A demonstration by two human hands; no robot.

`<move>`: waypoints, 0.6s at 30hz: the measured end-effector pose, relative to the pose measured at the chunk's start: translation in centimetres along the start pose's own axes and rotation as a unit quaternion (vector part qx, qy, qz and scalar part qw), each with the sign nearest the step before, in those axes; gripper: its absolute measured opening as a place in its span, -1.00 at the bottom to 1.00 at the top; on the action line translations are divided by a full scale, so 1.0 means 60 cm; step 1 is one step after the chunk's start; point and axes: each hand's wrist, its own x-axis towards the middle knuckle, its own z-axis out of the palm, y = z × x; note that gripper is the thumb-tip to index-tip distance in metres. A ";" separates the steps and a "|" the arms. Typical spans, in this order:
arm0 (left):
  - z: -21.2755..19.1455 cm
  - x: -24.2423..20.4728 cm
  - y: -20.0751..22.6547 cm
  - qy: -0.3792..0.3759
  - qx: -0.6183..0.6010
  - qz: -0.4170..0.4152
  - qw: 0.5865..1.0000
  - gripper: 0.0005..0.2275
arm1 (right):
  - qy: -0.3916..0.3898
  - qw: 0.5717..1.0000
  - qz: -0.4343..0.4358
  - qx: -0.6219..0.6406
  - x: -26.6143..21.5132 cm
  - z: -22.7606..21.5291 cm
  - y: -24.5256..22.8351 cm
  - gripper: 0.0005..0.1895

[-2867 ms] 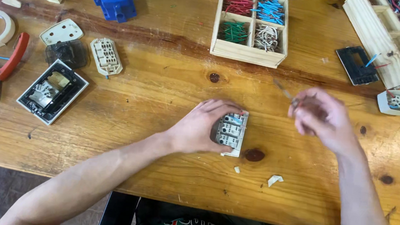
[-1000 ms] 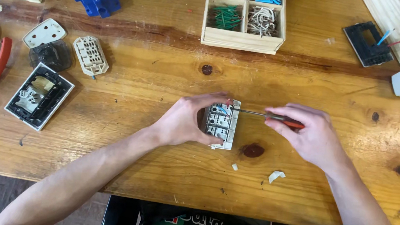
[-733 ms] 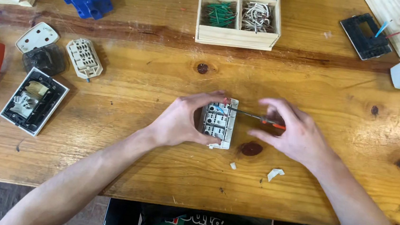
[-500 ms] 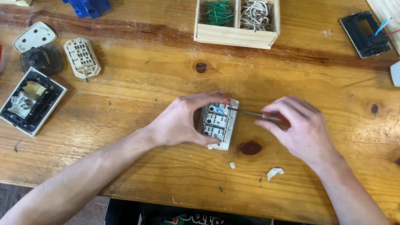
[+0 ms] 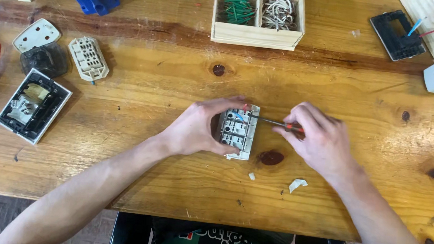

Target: The person uses a screwdriver to tighten screws on several small electrical components placed on a wooden workbench. They handle multiple white and black plastic housings, securing internal wires and parts one at a time.

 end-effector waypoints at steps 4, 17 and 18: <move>0.006 0.000 -0.004 0.002 0.008 -0.005 1.000 -0.17 | 0.011 0.999 0.014 -0.047 -0.007 -0.007 -0.021 -0.60; 0.001 0.003 -0.009 0.003 0.011 -0.009 1.000 -0.18 | -0.020 0.999 0.020 -0.029 -0.002 -0.014 -0.014 -0.48; 0.002 0.002 -0.008 0.002 0.011 -0.009 1.000 -0.18 | -0.019 0.999 0.021 -0.029 -0.002 -0.011 -0.015 -0.48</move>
